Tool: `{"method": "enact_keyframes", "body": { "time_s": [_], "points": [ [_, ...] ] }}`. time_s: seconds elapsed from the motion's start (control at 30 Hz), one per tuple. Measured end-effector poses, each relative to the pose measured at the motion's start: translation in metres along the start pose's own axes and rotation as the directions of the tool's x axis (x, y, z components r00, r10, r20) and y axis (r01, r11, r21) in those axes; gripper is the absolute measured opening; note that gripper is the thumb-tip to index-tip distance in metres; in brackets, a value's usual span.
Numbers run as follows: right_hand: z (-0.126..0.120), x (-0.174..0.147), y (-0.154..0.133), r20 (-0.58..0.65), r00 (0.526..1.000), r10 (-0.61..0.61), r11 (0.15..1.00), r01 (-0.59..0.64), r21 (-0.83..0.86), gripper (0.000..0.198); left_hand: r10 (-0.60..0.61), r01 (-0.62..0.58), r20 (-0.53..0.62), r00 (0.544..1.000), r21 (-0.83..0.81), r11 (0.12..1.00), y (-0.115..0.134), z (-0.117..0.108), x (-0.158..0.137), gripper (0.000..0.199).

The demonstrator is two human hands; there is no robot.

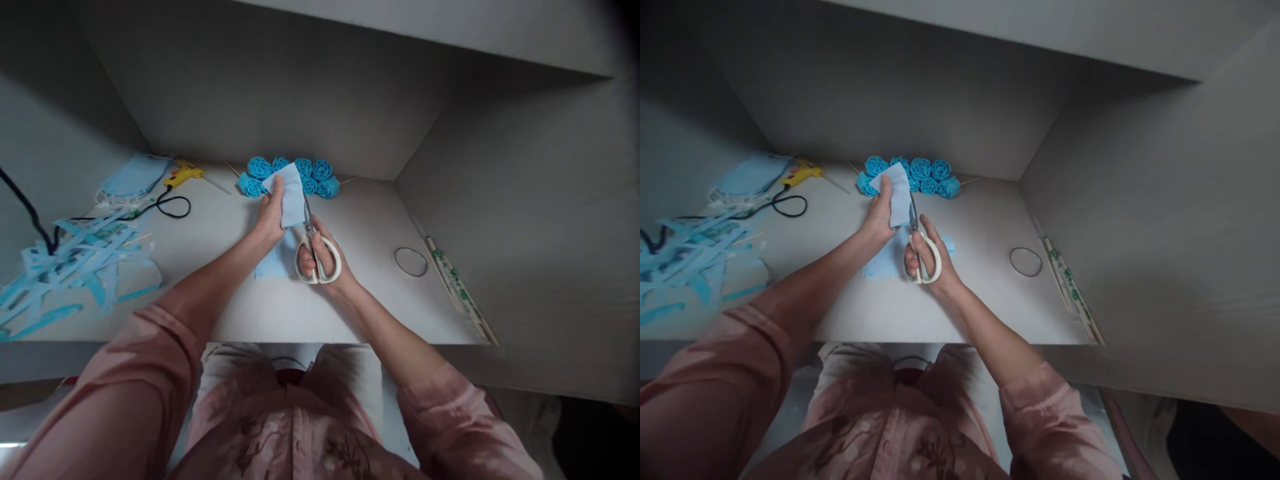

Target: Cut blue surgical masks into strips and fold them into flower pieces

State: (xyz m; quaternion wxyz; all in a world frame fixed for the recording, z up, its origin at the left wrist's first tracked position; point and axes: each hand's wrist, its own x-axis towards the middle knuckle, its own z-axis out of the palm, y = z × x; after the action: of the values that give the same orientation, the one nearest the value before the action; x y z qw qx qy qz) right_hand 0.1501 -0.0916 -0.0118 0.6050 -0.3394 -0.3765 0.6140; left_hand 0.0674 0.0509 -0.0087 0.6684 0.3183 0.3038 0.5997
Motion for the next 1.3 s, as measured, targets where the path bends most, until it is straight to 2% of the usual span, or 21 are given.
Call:
{"method": "enact_keyframes", "body": {
  "time_s": [0.17, 0.33, 0.53, 1.03, 1.3],
  "points": [
    [-0.002, 0.000, 0.000, 0.016, 1.000, 0.021, 1.000, -0.022, 0.010, 0.089, 0.100, -0.106, 0.094, 0.991, 0.063, 0.992, 0.001, -0.003, 0.003, 0.051],
    [0.000, 0.001, -0.004, 0.113, 0.992, 0.060, 0.998, -0.058, -0.021, 0.067, 0.174, -0.176, 0.049, 0.984, 0.062, 0.982, 0.001, 0.001, 0.000, 0.054],
    [0.000, 0.000, -0.006, 0.153, 0.985, 0.077, 0.996, -0.069, -0.054, 0.058, 0.162, -0.161, 0.003, 0.987, 0.107, 0.981, -0.001, -0.001, 0.007, 0.050],
    [-0.007, 0.004, -0.011, 0.090, 0.995, 0.041, 0.999, -0.041, -0.004, 0.047, 0.172, -0.184, 0.084, 0.982, 0.171, 0.968, -0.009, 0.001, -0.005, 0.047],
    [-0.004, 0.003, -0.013, 0.098, 0.987, 0.126, 0.990, -0.120, -0.070, 0.054, 0.162, -0.167, 0.040, 0.986, 0.174, 0.971, -0.012, 0.000, -0.003, 0.053]
  ]
}}
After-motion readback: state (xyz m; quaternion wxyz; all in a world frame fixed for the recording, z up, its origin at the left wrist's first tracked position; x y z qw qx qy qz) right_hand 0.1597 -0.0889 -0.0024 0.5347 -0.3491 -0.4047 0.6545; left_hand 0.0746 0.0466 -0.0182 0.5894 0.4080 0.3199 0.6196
